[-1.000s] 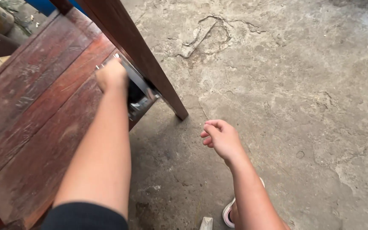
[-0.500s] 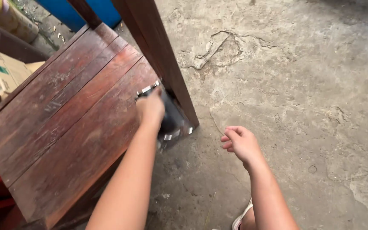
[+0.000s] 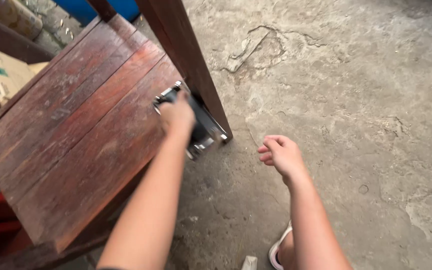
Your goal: Sanding the wooden surface of a chair using a hand sander tool.
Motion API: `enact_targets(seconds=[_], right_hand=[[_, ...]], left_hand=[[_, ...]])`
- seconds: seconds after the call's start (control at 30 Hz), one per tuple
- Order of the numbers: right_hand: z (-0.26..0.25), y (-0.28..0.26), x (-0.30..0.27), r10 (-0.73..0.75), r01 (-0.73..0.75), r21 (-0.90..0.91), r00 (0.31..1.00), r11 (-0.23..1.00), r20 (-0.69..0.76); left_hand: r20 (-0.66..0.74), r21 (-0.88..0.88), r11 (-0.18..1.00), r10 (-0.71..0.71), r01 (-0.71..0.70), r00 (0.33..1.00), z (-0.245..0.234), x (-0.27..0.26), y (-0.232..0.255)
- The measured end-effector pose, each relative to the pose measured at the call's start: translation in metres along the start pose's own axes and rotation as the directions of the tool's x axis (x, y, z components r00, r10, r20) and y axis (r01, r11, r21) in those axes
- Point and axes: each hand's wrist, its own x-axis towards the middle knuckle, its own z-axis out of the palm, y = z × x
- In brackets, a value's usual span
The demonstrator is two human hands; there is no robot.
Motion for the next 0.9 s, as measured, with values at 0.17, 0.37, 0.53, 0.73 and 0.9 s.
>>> enact_targets(seconds=[0.17, 0.37, 0.53, 0.73, 0.9], right_hand=[[0.014, -0.015, -0.018, 0.055, -0.051, -0.106, 0.998, 0.993, 0.035], [-0.004, -0.010, -0.017, 0.038, -0.038, -0.072, 0.999, 0.997, 0.009], [-0.023, -0.010, -0.009, 0.004, -0.007, -0.041, 0.999, 0.999, -0.054], [0.011, 0.014, 0.006, -0.010, 0.010, -0.020, 1.000, 1.000, 0.012], [0.061, 0.010, -0.036, -0.163, 0.169, -0.154, 0.985, 0.973, 0.053]], left_hand=[[0.041, -0.050, 0.993, -0.104, 0.106, 0.994, 0.003, -0.014, 0.016], [-0.013, -0.094, 0.991, -0.096, 0.094, 0.995, 0.007, 0.059, 0.031], [-0.031, -0.023, 0.996, -0.086, 0.085, 0.996, 0.002, 0.065, 0.035], [0.168, 0.052, 0.989, 0.127, -0.137, 0.978, -0.016, -0.011, -0.017], [0.329, -0.011, 0.986, 0.162, -0.168, 0.930, -0.069, -0.018, -0.050]])
